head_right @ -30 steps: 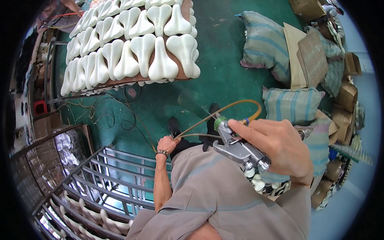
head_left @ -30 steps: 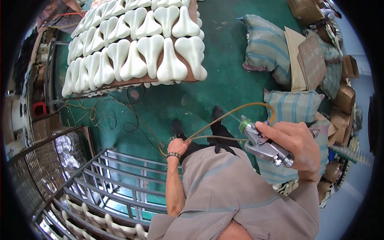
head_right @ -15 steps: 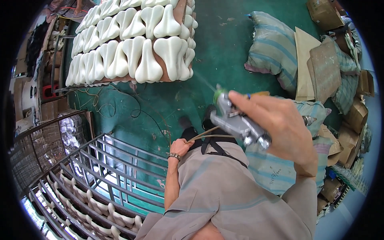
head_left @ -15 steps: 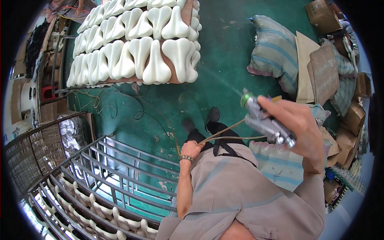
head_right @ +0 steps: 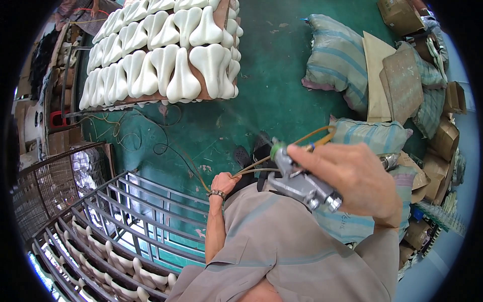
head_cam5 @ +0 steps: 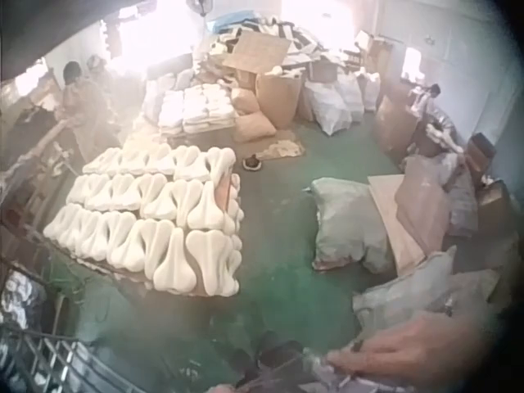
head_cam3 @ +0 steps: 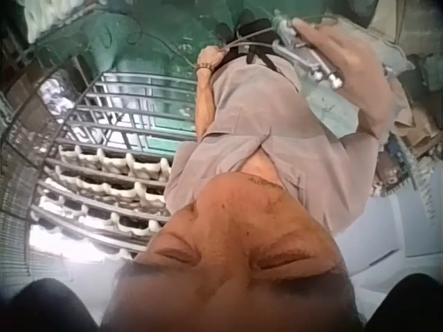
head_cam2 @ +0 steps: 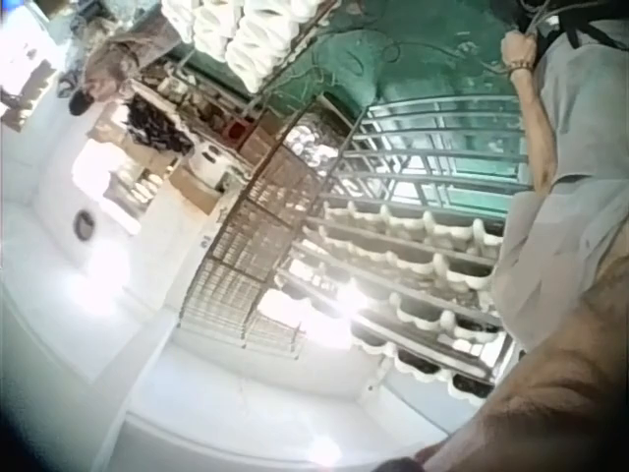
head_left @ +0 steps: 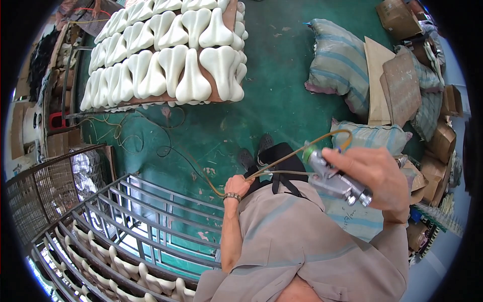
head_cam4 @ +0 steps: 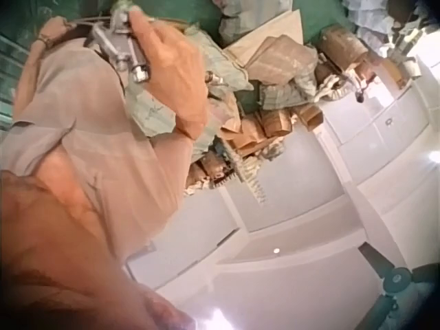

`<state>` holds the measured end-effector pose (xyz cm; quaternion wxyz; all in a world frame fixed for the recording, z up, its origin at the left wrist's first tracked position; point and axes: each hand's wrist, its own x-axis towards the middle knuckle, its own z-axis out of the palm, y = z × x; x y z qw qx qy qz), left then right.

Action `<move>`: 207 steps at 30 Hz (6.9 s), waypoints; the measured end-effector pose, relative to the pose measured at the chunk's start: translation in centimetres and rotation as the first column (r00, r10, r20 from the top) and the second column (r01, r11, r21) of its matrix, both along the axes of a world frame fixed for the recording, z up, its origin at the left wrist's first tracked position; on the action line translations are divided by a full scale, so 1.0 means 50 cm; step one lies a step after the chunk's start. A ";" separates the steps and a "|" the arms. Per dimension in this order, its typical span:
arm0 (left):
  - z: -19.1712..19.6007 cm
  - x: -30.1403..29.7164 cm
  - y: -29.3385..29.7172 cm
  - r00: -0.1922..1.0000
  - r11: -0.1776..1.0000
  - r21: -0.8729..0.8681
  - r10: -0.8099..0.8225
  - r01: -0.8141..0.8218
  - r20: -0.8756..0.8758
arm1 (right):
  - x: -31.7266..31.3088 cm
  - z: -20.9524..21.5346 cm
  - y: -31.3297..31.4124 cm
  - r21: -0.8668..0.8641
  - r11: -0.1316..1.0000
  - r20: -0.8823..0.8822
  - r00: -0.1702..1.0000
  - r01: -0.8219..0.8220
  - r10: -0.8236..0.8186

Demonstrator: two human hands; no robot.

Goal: The worker is seen using a spray gun to coat white foam bicycle saddle components and then moving storage racks to organize the products.

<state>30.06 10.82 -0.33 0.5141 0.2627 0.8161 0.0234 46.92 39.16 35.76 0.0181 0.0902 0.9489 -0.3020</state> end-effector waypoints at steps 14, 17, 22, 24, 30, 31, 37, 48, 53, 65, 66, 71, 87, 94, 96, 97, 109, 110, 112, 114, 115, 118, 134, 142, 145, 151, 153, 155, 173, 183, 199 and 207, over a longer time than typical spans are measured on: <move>-0.019 0.069 0.104 0.996 0.998 -0.002 0.057 -0.058 -0.074 | 0.136 -0.033 0.108 -0.037 0.983 -0.105 0.978 0.177 -0.180; -0.065 0.120 0.180 0.980 0.989 0.068 -0.117 0.129 -0.163 | 0.259 -0.121 0.216 -0.213 0.912 -0.117 0.918 0.350 -0.379; -0.119 0.221 0.298 0.967 0.933 0.358 0.115 -0.027 -0.226 | 0.506 -0.393 0.374 -0.110 0.543 -0.121 0.530 0.833 -0.839; -0.143 0.235 0.341 0.961 0.939 0.341 0.127 -0.037 -0.246 | 0.635 -0.536 0.442 -0.079 0.296 0.091 0.303 0.952 -0.949; -0.157 0.299 0.512 0.970 0.966 0.258 0.089 -0.029 -0.224 | 1.164 -0.840 0.520 -0.287 -0.593 0.530 -0.391 0.753 -0.753; -0.161 0.319 0.551 0.977 0.964 0.261 0.015 0.043 -0.214 | 1.258 -0.860 0.514 -0.337 -0.690 0.521 -0.483 0.641 -0.704; -0.216 0.575 0.820 0.887 0.862 0.218 -0.461 0.458 -0.038 | 1.813 -0.768 0.621 -0.197 -0.742 0.535 -0.564 0.641 -0.629; -0.384 1.000 1.079 0.425 0.258 0.568 -0.887 0.782 -0.182 | 1.779 -1.168 0.733 -0.372 -0.864 0.456 -0.744 0.340 -0.489; -0.363 0.804 1.011 0.675 0.710 0.358 -0.698 0.607 0.238 | 1.600 -1.482 0.599 0.024 -0.845 0.432 -0.767 0.535 -0.474; -0.293 0.224 0.570 0.541 0.571 0.016 0.766 -0.820 0.347 | 0.777 -1.336 0.444 -0.290 -0.600 0.864 -0.066 0.745 -0.499; -0.285 0.206 0.553 0.404 0.433 0.051 0.786 -0.900 0.468 | 0.698 -1.289 0.461 -0.388 -0.538 0.838 0.044 0.748 -0.543; -0.269 0.095 0.542 -0.038 -0.068 0.013 0.696 -0.998 0.717 | 0.290 -1.078 0.600 -0.697 -0.267 0.650 0.427 0.666 -0.629; -0.352 -0.076 0.806 -0.445 -0.449 -0.202 0.544 -0.870 0.711 | -1.046 -1.204 1.062 -0.750 0.029 0.574 0.672 0.661 -0.468; -0.389 -0.183 0.934 -0.442 -0.733 -0.191 0.165 -0.653 0.882 | -1.071 -1.131 1.020 -0.579 0.236 0.590 0.601 0.780 -0.539; -0.384 -0.203 0.963 -0.475 -0.845 -0.249 0.006 -0.473 0.880 | -1.049 -1.093 0.990 -0.563 0.230 0.593 0.582 0.794 -0.557; -0.371 -0.198 0.964 -0.372 -0.870 -0.271 -0.111 -0.411 0.922 | -1.035 -1.072 0.971 -0.600 0.251 0.566 0.625 0.759 -0.537; -0.048 0.141 0.473 0.003 -0.988 -0.153 -0.153 0.009 0.988 | -0.712 -0.748 0.605 -0.918 0.179 0.301 0.915 0.354 -0.268; -0.027 0.183 0.425 0.040 -0.996 -0.090 -0.091 -0.017 0.995 | -0.680 -0.725 0.569 -0.926 0.196 0.277 0.934 0.322 -0.227; 0.006 0.245 0.352 0.047 -0.999 0.006 0.007 0.032 0.999 | -0.621 -0.684 0.504 -0.946 0.209 0.221 0.964 0.248 -0.144; 0.020 0.277 0.297 0.041 -0.989 0.125 0.128 0.074 0.991 | -0.579 -0.662 0.444 -0.969 0.181 0.153 0.983 0.170 -0.104; 0.028 0.298 0.263 0.049 -0.987 0.145 0.148 0.073 0.988 | -0.557 -0.650 0.410 -0.969 0.185 0.147 0.983 0.166 -0.109; 0.037 0.349 0.165 0.093 -0.982 0.174 0.181 0.073 0.979 | -0.513 -0.634 0.312 -0.986 0.149 0.071 0.996 0.080 -0.060; 0.025 0.377 -0.254 0.023 -0.859 0.142 0.176 0.491 0.984 | -0.514 -0.588 -0.044 -0.990 0.026 0.134 0.866 0.138 0.481; 0.001 0.417 -0.311 -0.256 -0.658 0.363 0.257 0.660 0.932 | -0.475 -0.543 -0.123 -0.972 0.148 0.231 0.841 0.181 0.489; 0.003 0.474 -0.391 -0.160 -0.709 0.218 0.149 0.670 0.976 | -0.448 -0.533 -0.148 -0.990 0.086 0.143 0.826 0.114 0.546; 0.038 0.556 -0.627 -0.352 -0.962 0.246 0.192 0.117 0.916 | -0.426 -0.504 -0.176 -0.976 0.189 0.185 0.851 0.103 0.492; 0.033 0.553 -0.720 -0.561 -0.936 0.319 0.346 -0.149 0.752 | -0.423 -0.496 -0.179 -0.966 0.236 0.221 0.826 0.110 0.519; 0.040 0.552 -0.782 -0.622 -0.916 0.212 0.388 -0.340 0.680 | -0.425 -0.491 -0.187 -0.960 0.258 0.234 0.824 0.111 0.516; -0.028 0.748 -0.591 -0.746 -0.930 0.060 0.328 -0.362 0.580 | -0.408 -0.478 -0.086 -0.914 0.310 0.382 0.809 0.261 0.446; -0.088 0.905 -0.390 -0.828 -0.981 0.005 0.167 -0.194 0.535 | -0.499 -0.570 -0.094 -0.916 0.278 0.398 0.572 0.289 0.717; -0.187 0.745 -0.393 -0.867 -0.949 0.286 0.030 0.131 0.498 | -0.711 -0.801 -0.349 -0.867 0.305 0.482 0.509 0.394 0.713; -0.191 0.612 -0.660 -0.817 -0.939 0.294 0.025 0.179 0.577 | -0.822 -0.878 -0.590 -0.886 0.334 0.463 0.622 0.321 0.632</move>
